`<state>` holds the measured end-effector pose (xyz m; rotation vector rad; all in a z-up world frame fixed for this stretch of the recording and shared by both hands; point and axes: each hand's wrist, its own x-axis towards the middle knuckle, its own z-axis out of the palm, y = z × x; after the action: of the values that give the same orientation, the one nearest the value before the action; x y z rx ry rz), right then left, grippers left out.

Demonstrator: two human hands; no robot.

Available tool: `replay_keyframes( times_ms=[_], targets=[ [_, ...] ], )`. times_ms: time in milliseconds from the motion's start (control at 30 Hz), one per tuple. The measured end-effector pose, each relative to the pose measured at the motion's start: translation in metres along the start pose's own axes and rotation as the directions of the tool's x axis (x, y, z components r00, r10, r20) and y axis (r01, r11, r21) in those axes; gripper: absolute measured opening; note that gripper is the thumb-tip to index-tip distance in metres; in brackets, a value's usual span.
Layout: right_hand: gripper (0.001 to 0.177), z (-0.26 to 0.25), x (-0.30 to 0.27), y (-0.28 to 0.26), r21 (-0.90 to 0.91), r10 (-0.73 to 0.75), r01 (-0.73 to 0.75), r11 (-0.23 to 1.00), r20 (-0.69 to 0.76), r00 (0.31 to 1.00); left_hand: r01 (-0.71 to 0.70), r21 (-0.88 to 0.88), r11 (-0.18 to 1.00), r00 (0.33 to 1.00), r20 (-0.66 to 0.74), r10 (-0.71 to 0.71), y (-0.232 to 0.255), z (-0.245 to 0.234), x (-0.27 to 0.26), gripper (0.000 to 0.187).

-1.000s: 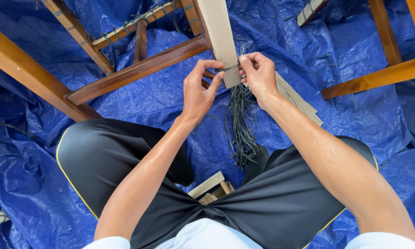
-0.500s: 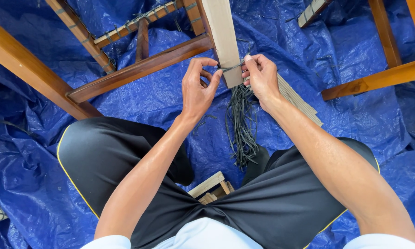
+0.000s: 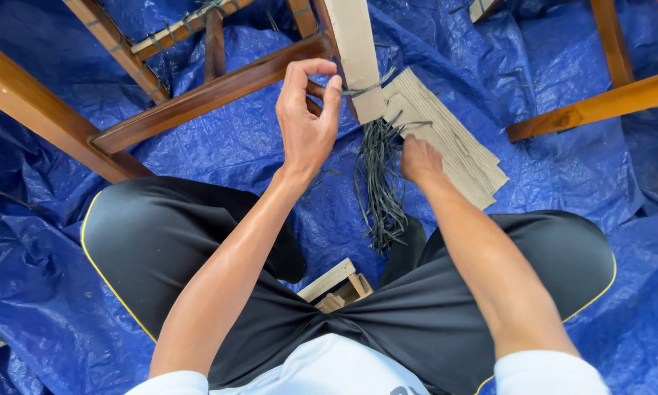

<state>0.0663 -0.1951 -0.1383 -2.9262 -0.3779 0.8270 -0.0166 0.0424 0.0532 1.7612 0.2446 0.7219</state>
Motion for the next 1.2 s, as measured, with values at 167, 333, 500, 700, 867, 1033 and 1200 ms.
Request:
replay_keyframes(
  times_ms=[167, 333, 500, 700, 867, 1033, 1200],
  targets=[
    [0.061, 0.081, 0.008, 0.021, 0.212, 0.231, -0.220, 0.952, -0.028, 0.973, 0.013, -0.004, 1.000, 1.000, -0.007, -0.013, 0.009, -0.015, 0.004, 0.010],
    [0.055, 0.065, -0.006, 0.004, 0.343, 0.367, -0.359, 0.868, 0.044, 0.929, 0.053, -0.034, 0.998, 0.997, -0.046, -0.054, 0.013, -0.020, 0.009, 0.010],
    [0.025, 0.052, -0.011, 0.001, 0.404, 0.337, -0.273, 0.873, -0.094, 0.937, 0.070, -0.048, 0.996, 0.997, -0.024, -0.071, 0.014, -0.019, 0.010, 0.012],
    [0.034, 0.016, -0.030, -0.018, 0.314, 0.272, -0.197, 0.929, -0.215, 0.938, 0.075, -0.074, 0.994, 0.995, -0.054, -0.079, 0.009, -0.025, 0.011, 0.012],
    [0.033, 0.022, -0.013, -0.012, 0.355, 0.254, -0.134, 0.925, -0.318, 0.914, 0.073, -0.058, 0.996, 0.994, -0.075, -0.077, 0.009, -0.027, 0.011, 0.011],
    [0.028, -0.016, 0.001, -0.014, 0.469, 0.320, -0.109, 0.876, -0.398, 0.860, 0.077, -0.057, 0.995, 0.994, -0.079, -0.081, 0.010, -0.027, 0.017, 0.011],
    [0.028, -0.087, 0.030, -0.015, 0.334, 0.017, 0.211, 0.918, -0.566, 0.824, 0.104, 0.110, 0.988, 0.994, -0.035, -0.101, 0.005, -0.031, 0.021, 0.007]
  ],
)
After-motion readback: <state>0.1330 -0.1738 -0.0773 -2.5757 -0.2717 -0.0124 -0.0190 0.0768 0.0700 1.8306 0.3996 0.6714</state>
